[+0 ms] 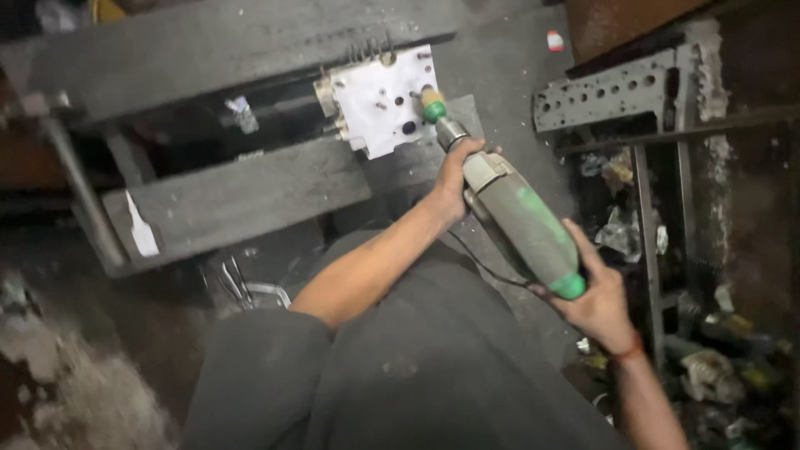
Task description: The person uses a power drill with a wire brush attachment to clean the surfaces of a metal engine cylinder head, then removes small components by hand and using a tool.
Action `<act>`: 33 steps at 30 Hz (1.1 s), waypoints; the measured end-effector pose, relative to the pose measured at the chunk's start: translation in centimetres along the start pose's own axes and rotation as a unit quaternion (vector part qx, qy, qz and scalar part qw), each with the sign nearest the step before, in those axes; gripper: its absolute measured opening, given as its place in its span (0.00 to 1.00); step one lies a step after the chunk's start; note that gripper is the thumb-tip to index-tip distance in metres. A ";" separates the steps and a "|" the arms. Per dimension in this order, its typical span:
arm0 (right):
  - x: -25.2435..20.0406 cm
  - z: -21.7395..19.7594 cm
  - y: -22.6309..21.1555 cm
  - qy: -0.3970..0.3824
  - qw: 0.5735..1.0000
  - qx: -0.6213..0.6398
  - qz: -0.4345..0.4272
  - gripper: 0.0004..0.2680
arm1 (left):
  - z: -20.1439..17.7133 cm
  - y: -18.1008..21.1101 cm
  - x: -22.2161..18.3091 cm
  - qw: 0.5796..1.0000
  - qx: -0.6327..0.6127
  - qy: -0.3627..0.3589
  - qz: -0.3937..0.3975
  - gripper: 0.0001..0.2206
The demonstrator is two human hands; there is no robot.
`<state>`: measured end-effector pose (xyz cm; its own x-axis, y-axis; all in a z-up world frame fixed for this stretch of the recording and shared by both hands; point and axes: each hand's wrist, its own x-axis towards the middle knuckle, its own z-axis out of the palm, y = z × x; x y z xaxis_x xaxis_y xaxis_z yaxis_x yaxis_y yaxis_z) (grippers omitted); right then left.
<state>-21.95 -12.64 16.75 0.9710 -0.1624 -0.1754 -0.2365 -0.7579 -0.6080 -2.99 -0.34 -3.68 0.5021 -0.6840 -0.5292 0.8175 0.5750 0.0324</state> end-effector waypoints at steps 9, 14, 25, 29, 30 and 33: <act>0.6 7.5 21.0 0.006 0.983 0.157 -0.093 0.33 | -3.2 -5.8 3.0 0.973 0.159 0.068 0.152 0.14; 3.6 12.7 26.4 0.045 0.969 0.141 -0.197 0.33 | -3.0 -6.3 5.0 0.925 0.207 0.159 0.276 0.11; 8.3 13.0 31.2 -0.037 0.960 0.218 -0.172 0.22 | -1.9 -5.4 7.9 0.895 0.139 0.249 0.343 0.10; 9.4 13.3 29.5 -0.076 0.959 0.250 -0.107 0.20 | -1.8 -3.0 6.1 0.898 0.167 0.219 0.343 0.11; 9.2 13.2 29.2 -0.064 0.958 0.251 -0.121 0.21 | -1.9 -2.8 6.0 0.899 0.166 0.214 0.343 0.11; 9.4 13.2 27.8 -0.050 0.950 0.276 -0.140 0.22 | -2.7 -2.6 5.9 0.915 0.138 0.196 0.325 0.11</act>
<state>-19.84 -26.89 -12.02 0.9970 0.0777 -0.0035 0.0211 -0.3123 -0.9497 -2.89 -4.70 -9.18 0.8123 0.0072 -0.5832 0.4487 0.6311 0.6328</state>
